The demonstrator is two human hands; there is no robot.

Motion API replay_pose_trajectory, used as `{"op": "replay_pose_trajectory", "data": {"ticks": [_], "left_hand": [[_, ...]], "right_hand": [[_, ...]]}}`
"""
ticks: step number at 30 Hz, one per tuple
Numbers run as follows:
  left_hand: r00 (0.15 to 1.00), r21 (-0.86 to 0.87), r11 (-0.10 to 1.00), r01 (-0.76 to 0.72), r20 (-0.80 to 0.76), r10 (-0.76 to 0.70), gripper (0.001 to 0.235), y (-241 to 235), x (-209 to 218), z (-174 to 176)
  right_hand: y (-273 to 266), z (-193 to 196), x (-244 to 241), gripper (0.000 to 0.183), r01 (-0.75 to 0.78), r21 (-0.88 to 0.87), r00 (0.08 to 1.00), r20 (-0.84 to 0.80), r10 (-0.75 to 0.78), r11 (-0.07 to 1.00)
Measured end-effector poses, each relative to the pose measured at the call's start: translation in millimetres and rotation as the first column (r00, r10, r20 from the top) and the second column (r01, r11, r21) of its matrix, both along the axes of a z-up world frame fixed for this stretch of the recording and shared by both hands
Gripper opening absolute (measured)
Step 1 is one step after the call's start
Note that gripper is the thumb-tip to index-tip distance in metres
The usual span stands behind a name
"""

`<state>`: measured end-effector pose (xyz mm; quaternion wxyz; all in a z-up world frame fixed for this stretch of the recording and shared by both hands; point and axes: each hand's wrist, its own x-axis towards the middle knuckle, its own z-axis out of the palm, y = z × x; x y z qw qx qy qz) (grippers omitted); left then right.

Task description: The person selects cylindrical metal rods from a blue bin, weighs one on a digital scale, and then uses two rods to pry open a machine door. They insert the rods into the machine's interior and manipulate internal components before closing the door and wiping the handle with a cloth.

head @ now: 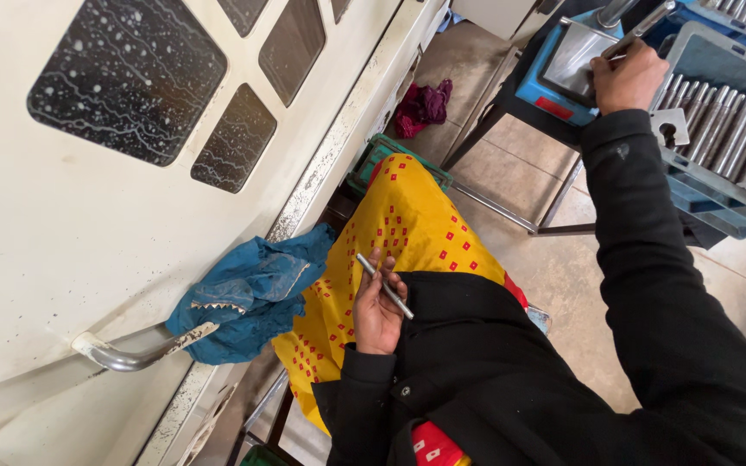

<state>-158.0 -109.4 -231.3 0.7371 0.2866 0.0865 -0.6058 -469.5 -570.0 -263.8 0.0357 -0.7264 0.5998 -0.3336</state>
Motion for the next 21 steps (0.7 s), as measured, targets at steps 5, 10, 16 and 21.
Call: {"op": "replay_pose_trajectory", "data": {"ticks": [5, 10, 16, 21], "left_hand": [[1.000, 0.009, 1.000, -0.001, -0.017, 0.001, 0.045, 0, 1, -1], [1.000, 0.033, 0.999, 0.001, 0.004, -0.002, 0.045, -1, 1, -2], [1.000, -0.035, 0.999, 0.015, -0.015, -0.016, 0.046, 4, 0, -5], [0.999, -0.032, 0.999, -0.039, -0.033, 0.038, 0.045, 12, 5, -8]], "right_hand": [[28, 26, 9, 0.029, -0.036, -0.011, 0.998, 0.058, 0.036, 0.999], [113, 9, 58, 0.010, -0.070, -0.180, 0.932, 0.339, 0.128, 0.981], [217, -44, 135, 0.011, -0.302, 0.288, 0.952, 0.038, 0.304, 0.909], [223, -37, 138, 0.011, -0.371, 0.408, 0.915, 0.005, 0.404, 0.834]]}}
